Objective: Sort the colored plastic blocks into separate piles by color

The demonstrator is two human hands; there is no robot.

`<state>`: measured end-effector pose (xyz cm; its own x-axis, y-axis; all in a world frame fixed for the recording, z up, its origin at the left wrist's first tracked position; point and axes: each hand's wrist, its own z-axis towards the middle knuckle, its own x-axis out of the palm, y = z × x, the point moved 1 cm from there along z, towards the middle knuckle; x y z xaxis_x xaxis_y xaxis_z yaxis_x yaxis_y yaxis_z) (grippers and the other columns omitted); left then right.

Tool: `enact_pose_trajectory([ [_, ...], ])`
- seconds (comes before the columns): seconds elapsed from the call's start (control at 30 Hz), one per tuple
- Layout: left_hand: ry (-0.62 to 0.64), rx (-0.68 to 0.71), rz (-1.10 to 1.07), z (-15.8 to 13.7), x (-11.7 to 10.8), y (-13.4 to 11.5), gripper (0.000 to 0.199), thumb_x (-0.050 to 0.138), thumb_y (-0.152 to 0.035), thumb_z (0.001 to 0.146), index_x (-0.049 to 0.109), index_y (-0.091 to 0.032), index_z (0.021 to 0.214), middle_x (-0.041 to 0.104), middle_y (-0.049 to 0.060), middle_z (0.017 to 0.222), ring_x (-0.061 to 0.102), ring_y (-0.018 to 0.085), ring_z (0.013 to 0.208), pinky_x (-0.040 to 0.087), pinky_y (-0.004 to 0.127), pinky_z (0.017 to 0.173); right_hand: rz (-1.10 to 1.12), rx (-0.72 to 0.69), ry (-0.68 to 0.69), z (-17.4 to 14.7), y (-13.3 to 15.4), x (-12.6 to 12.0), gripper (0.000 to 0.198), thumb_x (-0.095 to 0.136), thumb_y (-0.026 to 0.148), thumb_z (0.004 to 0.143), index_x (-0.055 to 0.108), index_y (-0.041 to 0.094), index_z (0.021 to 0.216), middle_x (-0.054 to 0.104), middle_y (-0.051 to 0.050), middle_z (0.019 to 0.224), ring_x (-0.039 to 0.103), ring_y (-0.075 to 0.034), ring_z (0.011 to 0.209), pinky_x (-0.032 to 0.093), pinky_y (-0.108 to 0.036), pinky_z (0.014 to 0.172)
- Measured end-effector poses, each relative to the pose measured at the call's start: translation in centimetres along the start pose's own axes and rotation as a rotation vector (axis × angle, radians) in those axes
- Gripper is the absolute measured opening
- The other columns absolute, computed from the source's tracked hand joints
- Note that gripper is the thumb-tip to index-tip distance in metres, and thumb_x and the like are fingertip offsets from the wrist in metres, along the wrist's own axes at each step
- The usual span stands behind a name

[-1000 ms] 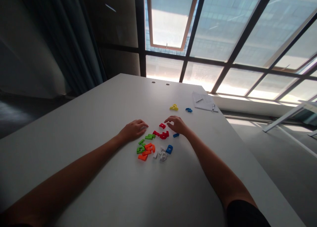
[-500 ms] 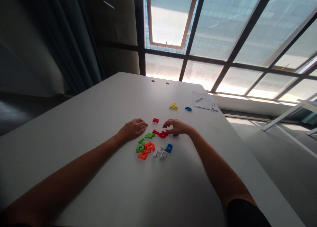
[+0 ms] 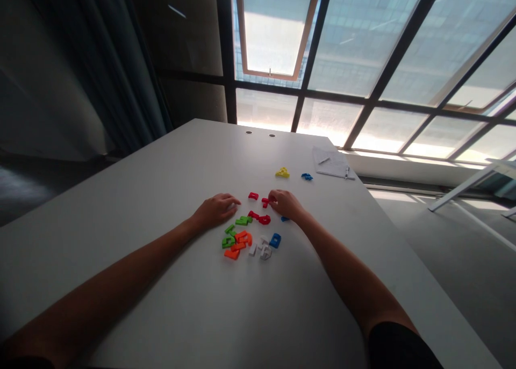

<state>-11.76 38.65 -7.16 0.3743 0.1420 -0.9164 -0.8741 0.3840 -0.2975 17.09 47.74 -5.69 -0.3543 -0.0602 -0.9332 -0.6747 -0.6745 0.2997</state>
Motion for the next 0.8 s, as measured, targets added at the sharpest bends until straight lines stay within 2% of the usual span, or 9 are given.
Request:
enact_pose_trajectory([
  [0.1,0.000,0.015,-0.049,0.8,0.0,0.1,0.035,0.057,-0.037,0.097,0.074,-0.030,0.127,0.070,0.005,0.135,0.068,0.026,0.118,0.059,0.038,0.098,-0.025,-0.038,-0.020,0.1,0.4,0.1,0.011,0.067,0.015,0.096,0.074,0.018,0.105,0.076,-0.007,0.098,0.069,-0.019,0.084,0.053,-0.030,0.077],
  [0.2,-0.011,0.051,-0.082,2.5,0.2,0.2,0.041,0.059,-0.037,0.095,0.070,-0.029,0.134,0.064,0.006,0.147,0.064,0.026,0.129,0.055,0.042,0.109,-0.060,-0.079,-0.038,0.1,0.6,0.2,0.016,0.069,0.017,0.097,0.075,0.020,0.111,0.077,-0.009,0.110,0.070,-0.023,0.099,0.054,-0.035,0.089],
  [0.3,-0.020,0.096,-0.093,4.6,0.6,-0.1,0.042,0.060,-0.034,0.095,0.069,-0.027,0.135,0.063,0.008,0.149,0.063,0.027,0.131,0.051,0.045,0.114,-0.065,-0.085,-0.035,-0.2,0.8,0.2,0.022,0.068,0.017,0.098,0.075,0.022,0.117,0.077,-0.010,0.119,0.069,-0.026,0.110,0.053,-0.040,0.097],
  [0.43,-0.033,0.089,-0.146,6.5,1.8,-0.7,0.035,0.061,-0.035,0.096,0.073,-0.025,0.127,0.072,0.008,0.131,0.069,0.026,0.116,0.055,0.041,0.105,-0.091,-0.079,-0.037,-0.6,1.3,0.1,0.023,0.064,0.019,0.100,0.076,0.022,0.119,0.078,-0.011,0.116,0.068,-0.027,0.113,0.051,-0.043,0.100],
  [0.53,-0.060,0.078,-0.190,6.6,2.6,-1.0,0.028,0.057,-0.031,0.097,0.077,-0.024,0.116,0.075,0.007,0.118,0.071,0.022,0.100,0.058,0.035,0.094,-0.136,-0.094,-0.048,-0.7,1.8,0.1,0.020,0.063,0.022,0.102,0.078,0.022,0.115,0.079,-0.011,0.113,0.067,-0.028,0.114,0.049,-0.043,0.101],
  [0.63,-0.059,0.105,-0.210,6.0,2.8,-1.2,0.027,0.057,-0.026,0.095,0.077,-0.024,0.112,0.074,0.006,0.114,0.071,0.019,0.092,0.057,0.032,0.086,-0.173,-0.068,-0.061,-0.6,2.2,0.3,0.018,0.061,0.025,0.104,0.078,0.022,0.109,0.080,-0.010,0.108,0.068,-0.027,0.110,0.048,-0.042,0.098],
  [0.8,-0.028,0.153,-0.209,5.4,2.3,-1.6,0.023,0.060,-0.030,0.095,0.077,-0.023,0.110,0.074,0.006,0.113,0.070,0.019,0.089,0.056,0.030,0.082,-0.210,-0.010,-0.075,-0.5,2.3,0.7,0.020,0.059,0.023,0.105,0.078,0.021,0.101,0.080,-0.011,0.101,0.069,-0.027,0.104,0.046,-0.041,0.096],
])
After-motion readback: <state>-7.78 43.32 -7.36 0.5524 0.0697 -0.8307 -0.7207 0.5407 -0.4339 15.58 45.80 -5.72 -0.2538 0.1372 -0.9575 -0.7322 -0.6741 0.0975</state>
